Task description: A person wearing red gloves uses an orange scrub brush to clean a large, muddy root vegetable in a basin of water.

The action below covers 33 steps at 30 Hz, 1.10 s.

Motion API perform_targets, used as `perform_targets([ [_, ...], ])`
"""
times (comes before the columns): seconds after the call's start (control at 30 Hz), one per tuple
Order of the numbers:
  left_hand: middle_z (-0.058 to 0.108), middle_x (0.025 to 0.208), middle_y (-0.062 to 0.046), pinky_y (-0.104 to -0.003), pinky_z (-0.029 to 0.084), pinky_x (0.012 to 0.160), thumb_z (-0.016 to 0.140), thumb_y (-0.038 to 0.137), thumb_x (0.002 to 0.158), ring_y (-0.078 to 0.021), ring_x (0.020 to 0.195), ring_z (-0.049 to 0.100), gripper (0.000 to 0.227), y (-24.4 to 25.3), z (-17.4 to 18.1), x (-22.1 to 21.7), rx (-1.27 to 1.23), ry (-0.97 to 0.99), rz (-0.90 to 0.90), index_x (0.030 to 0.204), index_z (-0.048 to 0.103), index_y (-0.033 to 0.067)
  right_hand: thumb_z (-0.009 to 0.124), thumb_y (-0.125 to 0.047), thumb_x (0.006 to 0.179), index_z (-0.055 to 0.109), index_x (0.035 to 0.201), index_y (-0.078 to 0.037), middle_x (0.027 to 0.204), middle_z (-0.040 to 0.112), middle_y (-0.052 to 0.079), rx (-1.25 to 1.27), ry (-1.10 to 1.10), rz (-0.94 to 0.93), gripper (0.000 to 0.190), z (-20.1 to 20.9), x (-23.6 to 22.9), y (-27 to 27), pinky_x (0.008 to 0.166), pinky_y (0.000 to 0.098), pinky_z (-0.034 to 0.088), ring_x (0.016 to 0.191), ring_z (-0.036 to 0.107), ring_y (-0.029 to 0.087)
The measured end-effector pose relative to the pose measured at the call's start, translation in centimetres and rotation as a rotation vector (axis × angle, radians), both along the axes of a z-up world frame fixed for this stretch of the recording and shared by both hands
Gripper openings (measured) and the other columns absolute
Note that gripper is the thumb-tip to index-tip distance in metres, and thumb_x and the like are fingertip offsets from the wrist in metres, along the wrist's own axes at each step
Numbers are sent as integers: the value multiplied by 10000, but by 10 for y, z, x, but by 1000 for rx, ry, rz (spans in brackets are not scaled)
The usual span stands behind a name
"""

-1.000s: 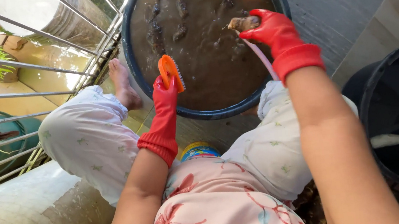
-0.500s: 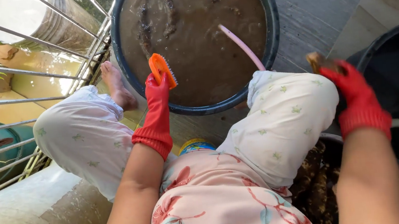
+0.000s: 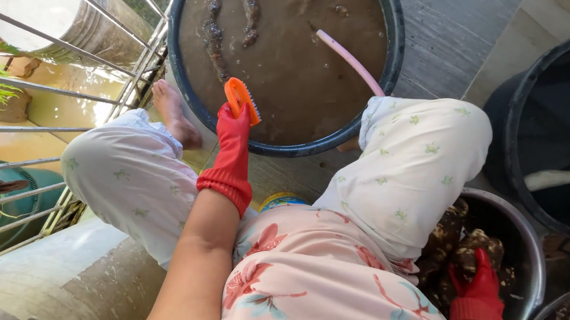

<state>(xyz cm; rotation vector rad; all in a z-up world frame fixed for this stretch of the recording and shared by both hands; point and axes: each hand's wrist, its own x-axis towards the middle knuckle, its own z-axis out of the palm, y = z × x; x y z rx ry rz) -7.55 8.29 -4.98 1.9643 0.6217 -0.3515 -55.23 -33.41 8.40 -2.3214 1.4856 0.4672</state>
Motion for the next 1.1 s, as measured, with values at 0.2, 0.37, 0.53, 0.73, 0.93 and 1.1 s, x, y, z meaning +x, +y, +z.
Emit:
perform_targets([
  [0.2, 658, 1067, -47, -356, 552, 788, 647, 489, 884, -226, 947, 696, 386, 0, 1, -1, -6, -21, 22, 1069, 657, 150, 715, -458, 841, 247, 1619, -451, 1520, 481, 295, 64, 289, -215, 908, 77, 79, 44, 1107, 591, 417, 1311, 521, 575],
  [0.37, 672, 1125, -67, -335, 579, 799, 645, 474, 914, -229, 997, 702, 450, -1, 19, -3, -53, -2, 34, 1195, 630, 124, 485, -655, 1017, 593, 1420, -66, 1404, 581, 253, 97, 34, -762, 722, 78, 143, 47, 1117, 511, 351, 1306, 515, 469],
  [0.53, 726, 1128, -151, -391, 607, 925, 783, 489, 914, -322, 1035, 746, 521, 6, -7, -5, -80, -139, 80, 1291, 649, 156, 645, -478, 964, 419, 1583, -121, 1496, 520, 229, 225, -41, -375, 749, -18, 137, -35, 1185, 501, 345, 1401, 453, 388],
  [0.73, 723, 1112, -185, -448, 603, 924, 785, 515, 885, -369, 1074, 722, 580, 14, -49, -2, -6, -125, 33, 1285, 652, 117, 660, -857, 783, 255, 1683, -240, 1508, 527, 270, 204, 47, -141, 1164, -153, 12, -82, 1123, 548, 415, 1359, 518, 437],
  [0.93, 645, 1232, -68, -371, 582, 864, 666, 509, 882, -270, 1065, 694, 576, 10, -5, -6, -8, 29, 48, 1319, 615, 137, 673, -607, 727, -62, 1675, -313, 1608, 376, 241, 268, 180, -277, 1235, -72, 54, 1, 1107, 522, 413, 1386, 475, 470],
  [1.1, 700, 1050, -47, -337, 573, 781, 680, 453, 867, -201, 943, 705, 441, 3, -5, -2, -140, -6, 126, 1142, 680, 108, 602, -469, 906, 461, 1528, -85, 1527, 488, 188, 258, -174, -276, 744, 50, 154, -24, 1159, 517, 308, 1400, 436, 398],
])
